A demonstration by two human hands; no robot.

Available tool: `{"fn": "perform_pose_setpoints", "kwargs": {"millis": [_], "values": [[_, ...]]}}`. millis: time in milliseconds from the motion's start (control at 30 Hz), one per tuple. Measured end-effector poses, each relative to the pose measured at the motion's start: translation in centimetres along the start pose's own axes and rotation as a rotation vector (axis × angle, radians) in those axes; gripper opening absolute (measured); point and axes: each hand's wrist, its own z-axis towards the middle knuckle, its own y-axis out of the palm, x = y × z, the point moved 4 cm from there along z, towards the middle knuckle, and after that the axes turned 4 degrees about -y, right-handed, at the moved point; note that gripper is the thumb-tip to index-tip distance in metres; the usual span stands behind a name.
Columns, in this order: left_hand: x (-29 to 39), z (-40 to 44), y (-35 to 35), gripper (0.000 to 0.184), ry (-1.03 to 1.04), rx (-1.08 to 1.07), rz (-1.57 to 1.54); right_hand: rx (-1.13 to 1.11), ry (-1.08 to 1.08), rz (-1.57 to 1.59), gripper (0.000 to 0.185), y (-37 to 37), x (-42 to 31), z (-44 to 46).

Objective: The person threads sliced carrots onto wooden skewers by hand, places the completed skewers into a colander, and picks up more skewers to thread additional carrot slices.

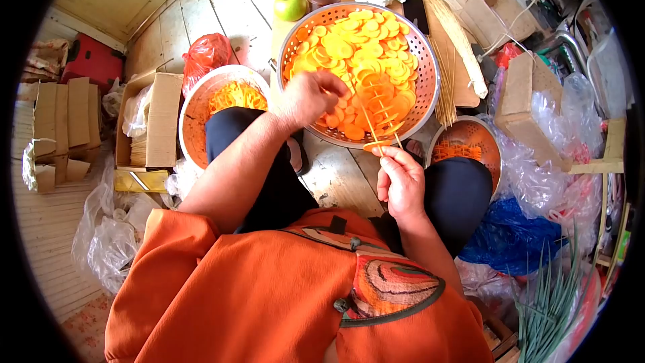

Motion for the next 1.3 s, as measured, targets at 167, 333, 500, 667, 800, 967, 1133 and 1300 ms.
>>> {"fn": "perform_pose_setpoints", "kwargs": {"millis": [167, 333, 500, 667, 800, 967, 1133, 1300], "values": [[-0.7, 0.8, -1.1, 0.021, 0.087, 0.148, 0.93, 0.044, -0.048, 0.011, 0.019, 0.1, 0.0, 0.0], [-1.8, 1.6, 0.6, 0.021, 0.048, 0.21, 1.132, 0.067, -0.042, -0.018, 0.019, 0.0, 0.3, -0.1], [-0.9, 1.4, -0.1, 0.015, 0.033, 0.124, 1.0, 0.051, -0.067, -0.069, 0.019, -0.1, -0.2, -0.2], [-1.9, 1.9, -2.4, 0.017, -0.057, 0.16, 0.213, -0.033, -0.049, -0.111, 0.02, 0.3, -0.3, -0.5], [-1.3, 1.2, -2.7, 0.013, -0.108, 0.207, -0.366, -0.068, -0.037, -0.16, 0.022, 0.7, -0.5, -0.6], [-2.1, 1.5, -2.8, 0.011, -0.163, 0.206, -0.651, -0.076, -0.032, -0.171, 0.022, 0.8, -0.6, -0.7], [-2.4, 1.7, -2.9, 0.012, -0.169, 0.208, -0.715, -0.076, -0.033, -0.186, 0.022, 0.7, -0.4, -0.7], [-2.1, 1.5, -2.9, 0.013, -0.156, 0.233, -0.734, -0.08, -0.025, -0.18, 0.022, 0.7, -0.3, -0.6]]}}
